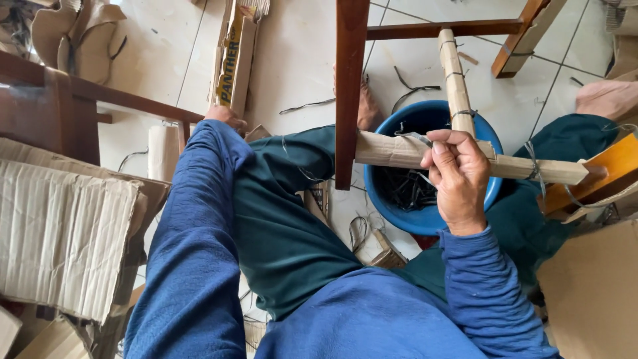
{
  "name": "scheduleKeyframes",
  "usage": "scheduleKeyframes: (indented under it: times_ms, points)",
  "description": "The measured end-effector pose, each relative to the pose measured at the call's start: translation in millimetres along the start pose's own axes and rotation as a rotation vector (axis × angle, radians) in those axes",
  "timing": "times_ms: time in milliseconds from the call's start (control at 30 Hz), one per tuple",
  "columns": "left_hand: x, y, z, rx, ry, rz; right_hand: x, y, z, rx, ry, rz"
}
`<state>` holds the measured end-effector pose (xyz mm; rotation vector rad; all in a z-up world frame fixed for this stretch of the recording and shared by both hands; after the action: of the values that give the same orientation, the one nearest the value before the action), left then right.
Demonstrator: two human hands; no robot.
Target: The person wraps wooden furniture components in cardboard strips and secures them by tying thin wire around the bundles.
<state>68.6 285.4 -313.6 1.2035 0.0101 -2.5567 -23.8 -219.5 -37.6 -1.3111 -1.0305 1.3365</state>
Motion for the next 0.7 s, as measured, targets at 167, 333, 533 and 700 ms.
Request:
scheduleKeyframes:
  times_ms: [167, 333, 533, 700]
  points:
    - [19, -27, -40, -0.042, -0.005, 0.248, -1, 2, -1, 0.005, 0.014, 0.002]
    - [8, -51, -70, -0.033, 0.107, -0.001, 3, 1, -2, -0.012, 0.013, 0.020]
    - [-46, -75, -16, -0.356, 0.888, 0.801, 3, 0, 1, -0.027, 0.010, 0.019]
    - [-55, -42, -2, -0.035, 0.672, 2.100, 3, -2, 2, -0.037, 0.002, -0.011]
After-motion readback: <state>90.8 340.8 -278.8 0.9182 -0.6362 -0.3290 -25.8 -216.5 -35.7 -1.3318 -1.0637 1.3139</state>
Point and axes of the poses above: each hand's wrist, its own z-axis away from the middle knuckle, its own x-axis out of the palm, y = z × x, the point moved 6 cm from there along -z, towards the middle knuckle, and after that the axes turned 13 degrees about z, right-handed, at the moved point
